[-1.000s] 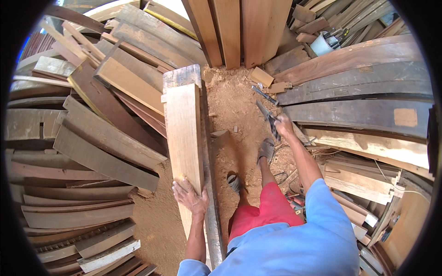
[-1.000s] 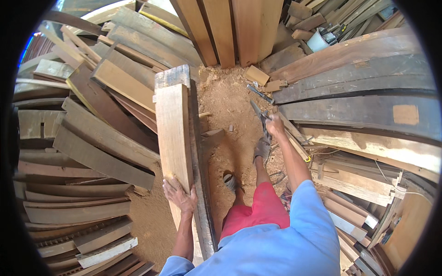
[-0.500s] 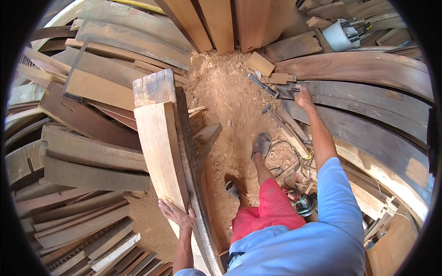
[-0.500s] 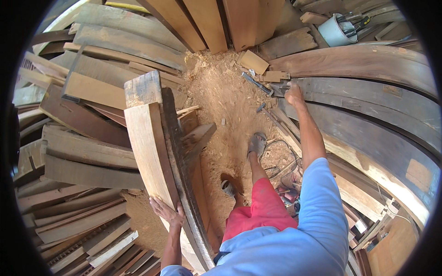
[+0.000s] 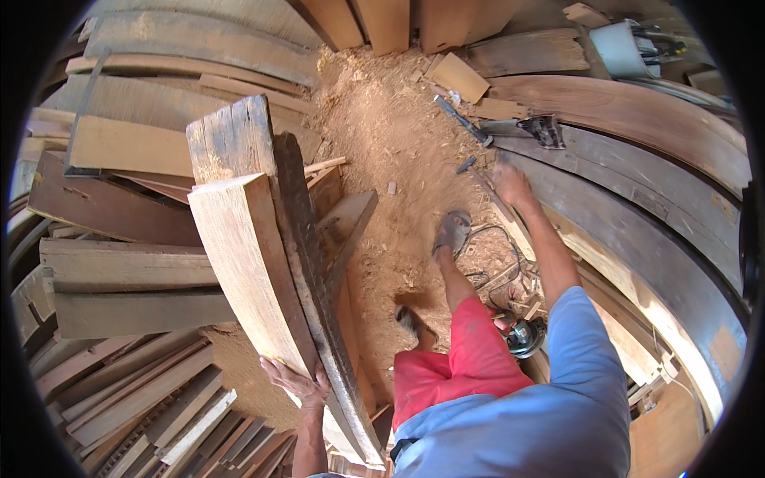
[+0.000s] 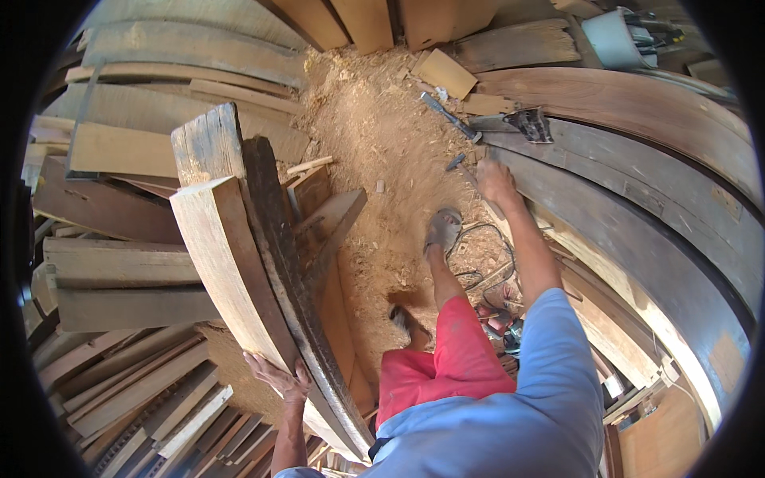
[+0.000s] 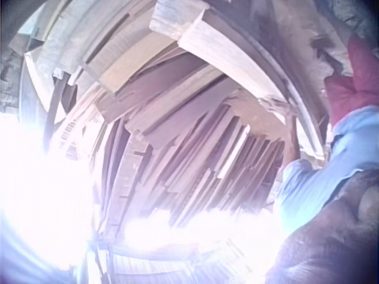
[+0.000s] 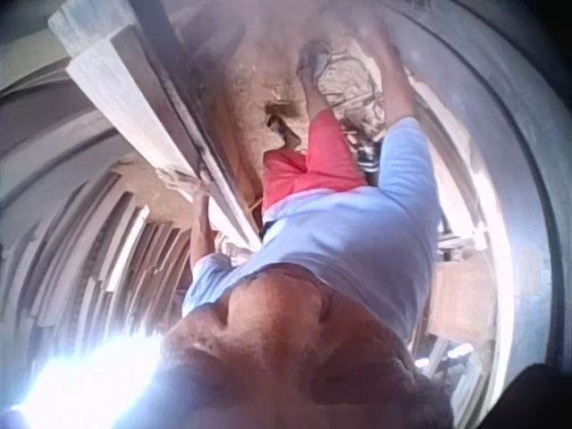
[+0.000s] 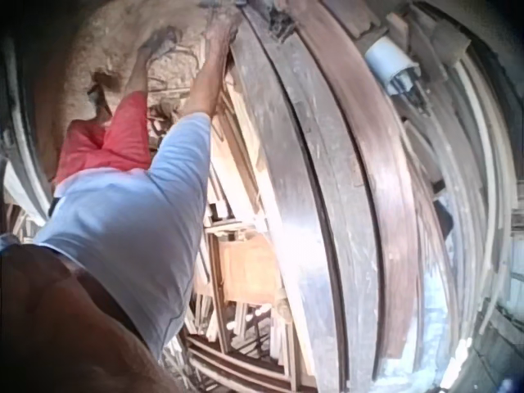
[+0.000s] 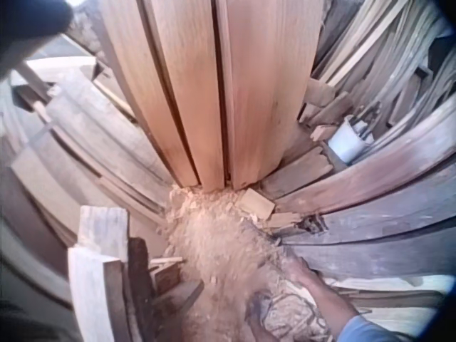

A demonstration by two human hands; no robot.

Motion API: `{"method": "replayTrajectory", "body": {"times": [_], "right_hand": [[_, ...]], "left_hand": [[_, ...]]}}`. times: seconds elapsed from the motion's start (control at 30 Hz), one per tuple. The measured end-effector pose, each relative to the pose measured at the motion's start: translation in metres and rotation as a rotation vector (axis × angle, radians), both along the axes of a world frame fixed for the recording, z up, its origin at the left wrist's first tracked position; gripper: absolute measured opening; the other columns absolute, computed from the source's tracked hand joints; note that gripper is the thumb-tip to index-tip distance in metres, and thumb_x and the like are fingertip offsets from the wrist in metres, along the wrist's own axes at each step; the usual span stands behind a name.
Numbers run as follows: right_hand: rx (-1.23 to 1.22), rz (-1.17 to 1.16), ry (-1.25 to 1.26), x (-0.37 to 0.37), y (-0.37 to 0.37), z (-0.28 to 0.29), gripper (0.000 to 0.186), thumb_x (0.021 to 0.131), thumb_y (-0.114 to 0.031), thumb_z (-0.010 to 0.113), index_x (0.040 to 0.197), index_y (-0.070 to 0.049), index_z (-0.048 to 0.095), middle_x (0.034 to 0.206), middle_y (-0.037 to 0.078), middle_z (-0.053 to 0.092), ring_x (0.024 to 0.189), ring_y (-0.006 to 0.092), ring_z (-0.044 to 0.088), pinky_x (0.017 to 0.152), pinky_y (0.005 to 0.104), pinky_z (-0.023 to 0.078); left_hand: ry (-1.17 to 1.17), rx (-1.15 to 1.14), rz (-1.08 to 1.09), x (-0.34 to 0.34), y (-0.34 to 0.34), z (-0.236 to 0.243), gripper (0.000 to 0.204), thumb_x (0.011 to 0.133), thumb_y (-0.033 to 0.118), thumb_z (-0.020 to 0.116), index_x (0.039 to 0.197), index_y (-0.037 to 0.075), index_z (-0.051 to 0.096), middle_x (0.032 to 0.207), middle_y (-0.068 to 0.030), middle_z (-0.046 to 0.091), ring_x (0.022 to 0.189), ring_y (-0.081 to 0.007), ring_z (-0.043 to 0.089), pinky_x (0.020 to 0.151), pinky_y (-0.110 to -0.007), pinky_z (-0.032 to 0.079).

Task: The person hammers a wooden peg into a large beam, uses a handsaw to cut the end of the peg, and then uses a power sander on the surface of the wood.

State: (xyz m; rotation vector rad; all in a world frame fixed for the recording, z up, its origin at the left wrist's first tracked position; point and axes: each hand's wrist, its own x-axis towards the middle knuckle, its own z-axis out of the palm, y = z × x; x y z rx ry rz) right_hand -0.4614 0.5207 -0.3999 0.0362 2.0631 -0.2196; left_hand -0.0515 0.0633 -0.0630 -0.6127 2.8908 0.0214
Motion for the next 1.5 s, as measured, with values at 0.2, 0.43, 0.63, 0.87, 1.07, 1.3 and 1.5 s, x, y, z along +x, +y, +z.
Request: {"method": "replayTrajectory", "body": {"times": [0.2,0.43,0.63,0.87,1.07,1.3,1.5], "right_hand": [[0.178,0.090,-0.121,0.082,-0.020,-0.048,0.050,0.092,-0.020,0.059,0.142,-0.018,0.061,0.152,0.023,0.048,0.138,0.0418,0.047,0.113,0.0549,0.041],[0.230,0.424,0.068,0.139,0.067,-0.205,0.058,0.091,-0.026,0.066,0.147,-0.022,0.054,0.158,0.020,0.040,0.140,0.0440,0.046,0.114,0.0598,0.040],[0.172,0.341,0.053,0.130,-0.014,-0.172,0.056,0.087,-0.026,0.070,0.141,-0.017,0.058,0.130,0.027,0.061,0.120,0.0443,0.061,0.100,0.0536,0.051],[-0.545,-0.357,0.339,0.247,-0.028,-0.128,0.062,0.088,0.007,0.057,0.147,-0.007,0.050,0.103,0.013,0.068,0.083,0.0250,0.064,0.077,0.0372,0.054],[-0.846,-0.968,-0.077,0.246,-0.124,0.191,0.074,0.097,-0.003,0.057,0.162,-0.004,0.020,0.101,0.008,0.062,0.068,0.0099,0.059,0.060,0.0243,0.051],[-0.770,-0.132,0.264,0.302,-0.178,0.384,0.047,0.103,-0.024,0.049,0.142,0.002,0.046,0.096,0.019,0.065,0.077,0.0293,0.068,0.072,0.0437,0.054],[-1.000,0.052,0.348,0.324,-0.252,0.447,0.042,0.107,-0.033,0.049,0.133,0.001,0.052,0.079,0.025,0.064,0.077,0.0457,0.068,0.069,0.0520,0.051]], "left_hand": [[-0.047,0.009,0.024,0.003,-0.002,0.004,0.103,0.093,0.056,0.060,0.165,0.005,0.007,0.164,-0.0373,0.009,0.151,-0.0557,0.013,0.117,-0.070,0.017],[-0.051,0.111,0.095,-0.005,-0.008,-0.001,0.109,0.090,0.058,0.059,0.166,0.006,0.000,0.166,-0.0355,0.002,0.154,-0.0525,0.007,0.119,-0.068,0.011],[0.022,0.171,0.166,0.018,0.000,-0.003,0.111,0.090,0.060,0.061,0.165,0.004,0.001,0.163,-0.0349,0.007,0.152,-0.0530,0.009,0.118,-0.067,0.013],[0.071,0.104,-0.027,0.000,-0.014,-0.002,0.099,0.089,0.056,0.066,0.165,0.011,0.021,0.162,-0.0428,0.008,0.151,-0.0549,0.014,0.115,-0.069,0.017],[0.098,0.167,-0.016,0.012,-0.011,0.013,0.094,0.084,0.061,0.067,0.158,0.013,0.035,0.163,-0.0409,0.008,0.148,-0.0581,0.015,0.116,-0.069,0.016],[0.213,0.236,0.156,0.019,-0.005,0.027,0.116,0.079,0.061,0.072,0.160,-0.003,0.018,0.165,-0.0359,0.009,0.153,-0.0533,0.009,0.122,-0.063,0.007],[-0.159,0.260,0.425,0.044,-0.011,0.050,0.131,0.067,0.055,0.084,0.166,0.015,0.008,0.168,-0.0317,0.004,0.152,-0.0541,0.014,0.122,-0.063,0.012]]}}
